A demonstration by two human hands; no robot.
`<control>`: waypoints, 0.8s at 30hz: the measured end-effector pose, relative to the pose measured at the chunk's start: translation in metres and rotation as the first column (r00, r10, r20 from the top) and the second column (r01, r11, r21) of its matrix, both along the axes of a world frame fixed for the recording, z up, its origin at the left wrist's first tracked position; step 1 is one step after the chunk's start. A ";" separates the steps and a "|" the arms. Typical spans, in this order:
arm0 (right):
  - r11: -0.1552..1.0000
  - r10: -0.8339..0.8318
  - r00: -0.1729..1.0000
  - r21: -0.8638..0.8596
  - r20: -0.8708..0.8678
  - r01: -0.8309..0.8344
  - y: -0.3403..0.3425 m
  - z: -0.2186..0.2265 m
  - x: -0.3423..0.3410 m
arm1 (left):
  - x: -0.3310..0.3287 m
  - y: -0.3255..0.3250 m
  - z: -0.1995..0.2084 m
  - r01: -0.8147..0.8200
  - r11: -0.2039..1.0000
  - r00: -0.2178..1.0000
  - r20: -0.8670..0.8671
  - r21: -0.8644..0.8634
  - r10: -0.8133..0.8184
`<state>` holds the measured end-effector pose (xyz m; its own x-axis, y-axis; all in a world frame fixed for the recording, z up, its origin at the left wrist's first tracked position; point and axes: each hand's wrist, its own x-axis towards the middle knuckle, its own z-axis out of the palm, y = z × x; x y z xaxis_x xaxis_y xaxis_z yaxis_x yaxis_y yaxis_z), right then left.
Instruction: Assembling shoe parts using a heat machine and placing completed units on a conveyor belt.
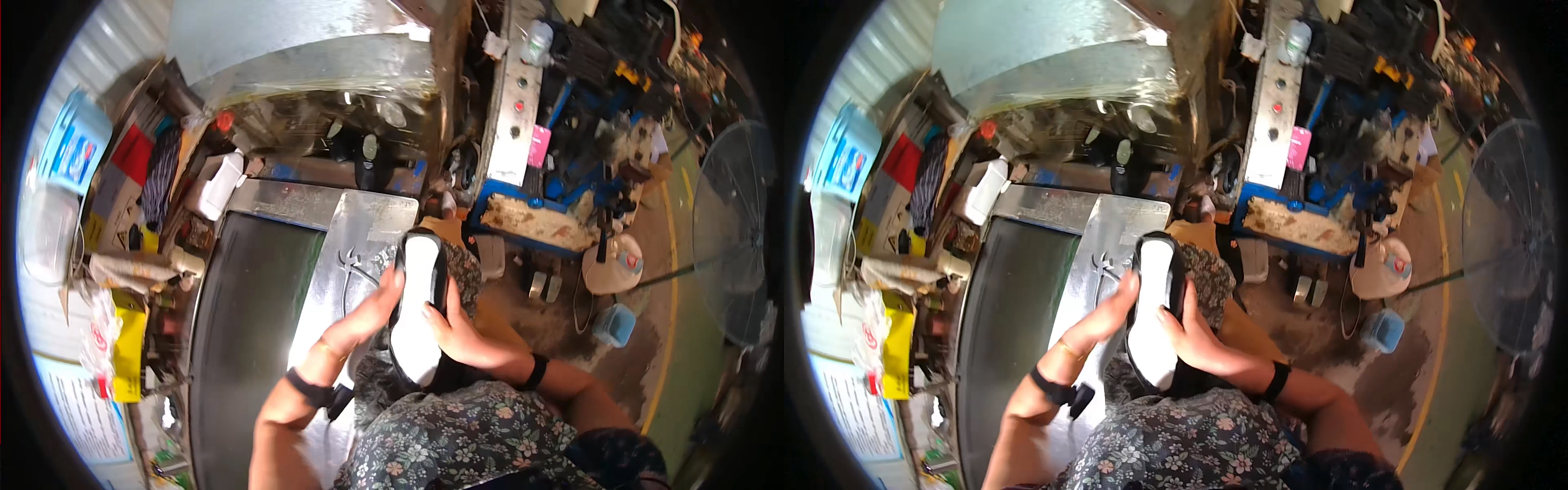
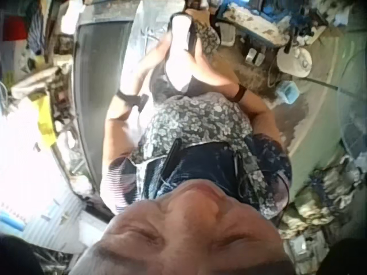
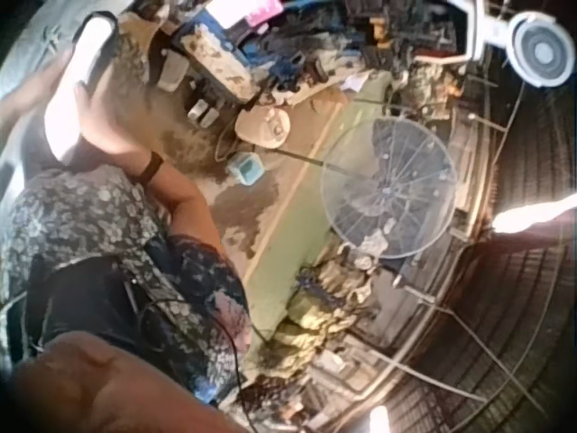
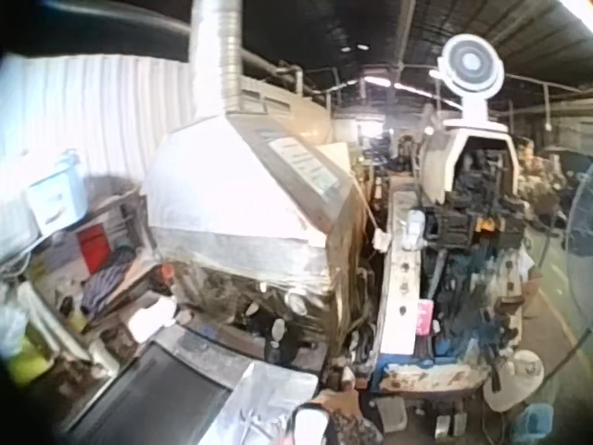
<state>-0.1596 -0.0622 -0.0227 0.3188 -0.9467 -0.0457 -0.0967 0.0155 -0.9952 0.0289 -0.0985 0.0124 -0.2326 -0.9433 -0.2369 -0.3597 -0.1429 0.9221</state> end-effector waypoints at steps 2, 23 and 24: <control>0.997 0.052 0.987 0.045 0.150 -0.059 -0.010 0.000 -0.010 | 0.000 0.039 -0.008 0.050 0.995 0.999 -0.010 0.091 -0.049; 0.994 -0.026 0.898 0.111 0.439 -0.025 -0.081 0.000 -0.045 | -0.061 -0.048 -0.008 -0.022 0.999 0.925 -0.377 0.039 0.035; 0.938 0.013 0.816 0.276 0.577 -0.210 -0.095 0.005 -0.039 | -0.060 -0.049 -0.009 -0.003 1.000 0.927 -0.374 0.029 0.014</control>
<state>-0.1985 -0.1575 -0.0179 0.4834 -0.8682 -0.1121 0.4533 0.3579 -0.8163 -0.0312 -0.1474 0.0030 -0.3012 -0.9401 -0.1598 0.0118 -0.1712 0.9852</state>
